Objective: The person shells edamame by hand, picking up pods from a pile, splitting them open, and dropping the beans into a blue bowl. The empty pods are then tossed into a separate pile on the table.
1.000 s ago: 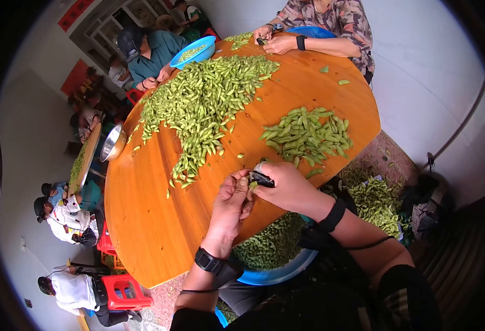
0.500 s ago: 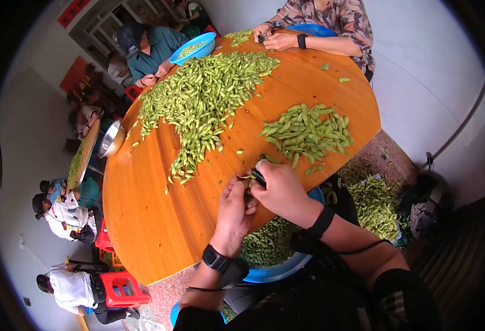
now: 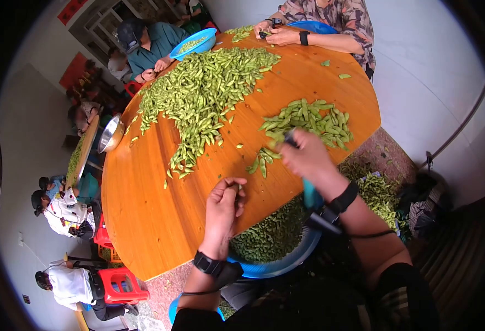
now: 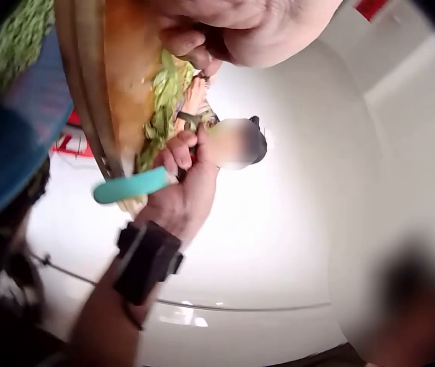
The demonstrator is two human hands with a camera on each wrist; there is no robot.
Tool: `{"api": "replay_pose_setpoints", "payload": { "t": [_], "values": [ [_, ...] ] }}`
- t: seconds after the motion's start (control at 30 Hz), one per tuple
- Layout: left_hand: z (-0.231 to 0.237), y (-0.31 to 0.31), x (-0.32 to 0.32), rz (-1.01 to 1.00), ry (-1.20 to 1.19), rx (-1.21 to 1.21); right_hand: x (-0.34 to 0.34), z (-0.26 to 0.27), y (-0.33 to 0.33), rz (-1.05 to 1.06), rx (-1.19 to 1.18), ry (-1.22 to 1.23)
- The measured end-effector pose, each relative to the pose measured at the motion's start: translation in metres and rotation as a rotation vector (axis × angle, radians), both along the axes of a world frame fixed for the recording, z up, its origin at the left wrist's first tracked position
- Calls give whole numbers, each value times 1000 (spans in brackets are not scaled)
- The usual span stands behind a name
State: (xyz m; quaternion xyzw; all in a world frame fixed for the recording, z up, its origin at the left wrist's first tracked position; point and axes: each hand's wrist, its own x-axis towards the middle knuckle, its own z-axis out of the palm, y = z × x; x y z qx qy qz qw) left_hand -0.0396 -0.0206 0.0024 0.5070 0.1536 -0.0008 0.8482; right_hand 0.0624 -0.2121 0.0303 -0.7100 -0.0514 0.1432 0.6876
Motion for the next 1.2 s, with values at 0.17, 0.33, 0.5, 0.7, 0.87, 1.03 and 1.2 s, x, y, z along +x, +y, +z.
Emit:
{"api": "replay_pose_setpoints", "payload": {
  "t": [0.17,0.33,0.5,0.7,0.87,1.03,1.2],
  "values": [
    [13,13,-26,-28,-223,1354,44,-22,-50,-102,-532,-639],
    [12,14,-23,-59,-229,1546,38,-20,-51,-106,-568,-711],
    [19,7,10,125,-310,1985,33,-25,-45,-89,-541,-784],
    [6,18,83,96,-442,1779,20,-18,-45,-48,-497,-736],
    [5,25,89,-72,-373,1747,14,-21,-47,-12,-475,-746],
    [19,32,25,-85,-189,1728,11,-19,-44,10,-490,-705],
    [5,56,-5,34,-277,1588,12,-29,-35,-5,-498,-710]
  ]
}}
